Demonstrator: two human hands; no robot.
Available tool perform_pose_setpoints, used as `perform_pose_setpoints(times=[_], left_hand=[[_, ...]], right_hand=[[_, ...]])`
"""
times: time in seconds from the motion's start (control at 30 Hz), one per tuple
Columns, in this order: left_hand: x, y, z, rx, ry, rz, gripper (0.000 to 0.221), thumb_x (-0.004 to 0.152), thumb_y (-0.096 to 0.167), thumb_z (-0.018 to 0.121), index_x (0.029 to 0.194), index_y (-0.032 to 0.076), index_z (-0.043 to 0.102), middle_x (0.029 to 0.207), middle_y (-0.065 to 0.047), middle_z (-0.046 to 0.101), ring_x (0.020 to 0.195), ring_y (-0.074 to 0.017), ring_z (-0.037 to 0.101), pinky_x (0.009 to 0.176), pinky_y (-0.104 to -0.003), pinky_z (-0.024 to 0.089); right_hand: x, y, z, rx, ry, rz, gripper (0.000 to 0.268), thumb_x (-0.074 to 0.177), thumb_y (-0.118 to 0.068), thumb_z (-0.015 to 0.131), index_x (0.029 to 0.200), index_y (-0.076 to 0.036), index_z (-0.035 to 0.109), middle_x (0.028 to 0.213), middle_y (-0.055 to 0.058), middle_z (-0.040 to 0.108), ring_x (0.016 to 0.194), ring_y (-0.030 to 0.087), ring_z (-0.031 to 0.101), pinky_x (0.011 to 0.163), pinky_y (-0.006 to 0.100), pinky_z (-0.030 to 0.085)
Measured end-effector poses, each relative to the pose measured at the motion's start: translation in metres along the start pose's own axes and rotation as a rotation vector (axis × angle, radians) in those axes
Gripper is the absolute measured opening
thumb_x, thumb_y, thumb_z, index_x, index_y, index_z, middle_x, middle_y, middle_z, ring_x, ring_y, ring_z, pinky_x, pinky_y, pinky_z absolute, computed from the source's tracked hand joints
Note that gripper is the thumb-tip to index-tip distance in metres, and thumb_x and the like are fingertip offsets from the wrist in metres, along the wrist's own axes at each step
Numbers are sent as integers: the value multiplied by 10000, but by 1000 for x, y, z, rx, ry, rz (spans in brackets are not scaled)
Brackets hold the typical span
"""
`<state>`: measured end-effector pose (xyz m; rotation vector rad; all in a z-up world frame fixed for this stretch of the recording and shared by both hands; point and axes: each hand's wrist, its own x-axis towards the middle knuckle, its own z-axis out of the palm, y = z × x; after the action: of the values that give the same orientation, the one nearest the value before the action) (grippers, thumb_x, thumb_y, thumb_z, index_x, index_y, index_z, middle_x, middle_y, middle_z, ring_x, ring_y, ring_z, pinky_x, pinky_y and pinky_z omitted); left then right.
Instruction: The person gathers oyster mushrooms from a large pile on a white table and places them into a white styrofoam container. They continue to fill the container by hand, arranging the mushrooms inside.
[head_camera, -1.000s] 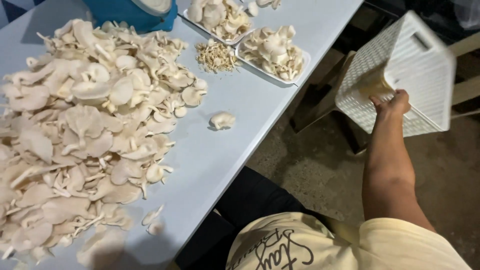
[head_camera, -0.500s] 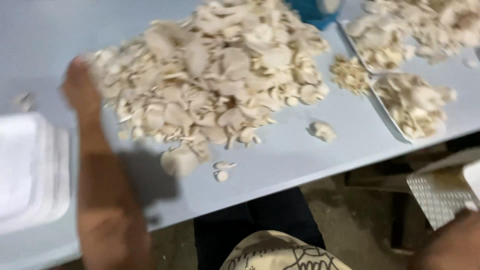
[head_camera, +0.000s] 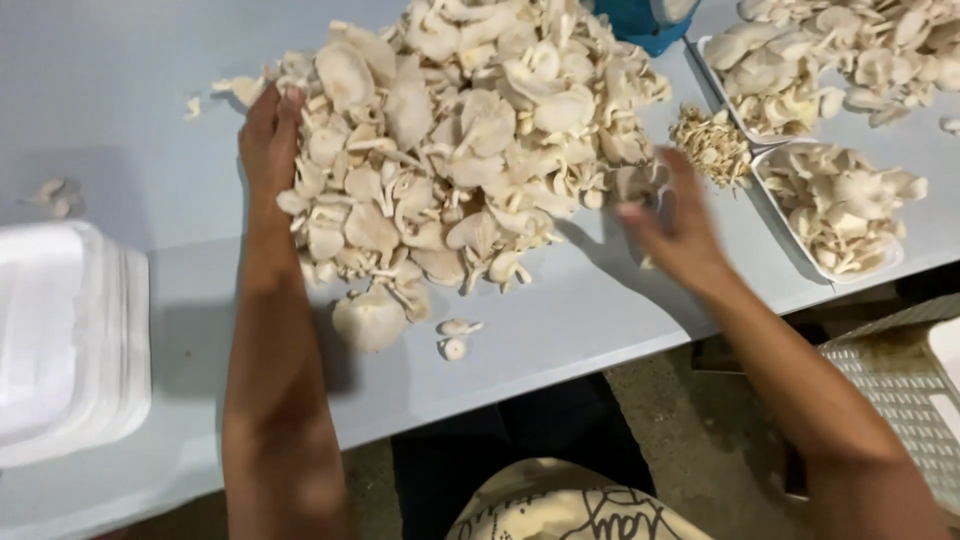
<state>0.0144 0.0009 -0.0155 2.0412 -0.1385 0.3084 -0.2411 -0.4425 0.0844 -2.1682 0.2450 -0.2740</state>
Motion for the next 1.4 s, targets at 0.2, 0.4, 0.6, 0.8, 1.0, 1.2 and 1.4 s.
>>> perform_pose_setpoints(times=[0.2, 0.4, 0.6, 0.8, 1.0, 1.2, 1.4], left_hand=[[21, -40, 36, 26, 86, 205, 586, 1067, 585, 556, 1485, 174, 560, 1434, -185, 612, 1172, -260, 667, 894, -394, 464], [43, -61, 95, 39, -39, 100, 823, 991, 727, 391, 1604, 180, 339, 1591, -49, 503, 1489, -278, 421, 1162, -546, 157], [62, -93, 142, 351, -167, 404, 740, 1145, 580, 419, 1680, 159, 127, 1721, -47, 115, 1581, -267, 159, 1248, -465, 263], [67, -51, 176, 250, -169, 441, 708, 1135, 578, 454, 1654, 175, 188, 1666, -51, 196, 1513, -263, 240, 1180, -461, 300], [72, -21, 195, 161, -174, 458, 677, 1125, 576, 490, 1627, 191, 249, 1612, -55, 278, 1446, -259, 320, 1112, -458, 337], [77, 18, 236, 67, -175, 476, 646, 1115, 574, 525, 1601, 207, 310, 1558, -59, 360, 1378, -255, 401, 1044, -454, 374], [89, 42, 231, -23, -172, 497, 616, 1104, 572, 561, 1574, 223, 371, 1503, -63, 442, 1311, -252, 481, 976, -451, 411]], right_hand=[[53, 4, 52, -358, -102, -156, 933, 950, -726, 182, 1606, -74, 60, 1681, 285, 95, 1539, 498, 40, 1208, 661, 56], [113, 54, 82, -118, 93, -426, 737, 1092, -633, 190, 1626, -135, 90, 1687, 212, 245, 1554, 426, 224, 1231, 609, 222], [136, 78, 90, -31, 85, -447, 709, 1111, -661, 212, 1658, -254, 18, 1736, 187, 117, 1608, 428, 96, 1266, 635, 118], [137, 67, 83, 38, 85, -457, 755, 1078, -712, 160, 1659, -240, 58, 1745, 107, 180, 1624, 359, 122, 1295, 582, 72], [136, 55, 76, 39, 143, -410, 775, 1042, -734, 190, 1631, -231, 160, 1698, 158, 301, 1578, 436, 161, 1247, 674, 99], [139, 59, 69, 56, 195, -459, 640, 1017, -288, 323, 1622, -147, 167, 1667, 215, 285, 1555, 390, 263, 1258, 645, 244], [137, 60, 65, 61, 195, -444, 571, 1098, -374, 283, 1628, -181, 193, 1668, 167, 279, 1559, 355, 253, 1259, 594, 253]])
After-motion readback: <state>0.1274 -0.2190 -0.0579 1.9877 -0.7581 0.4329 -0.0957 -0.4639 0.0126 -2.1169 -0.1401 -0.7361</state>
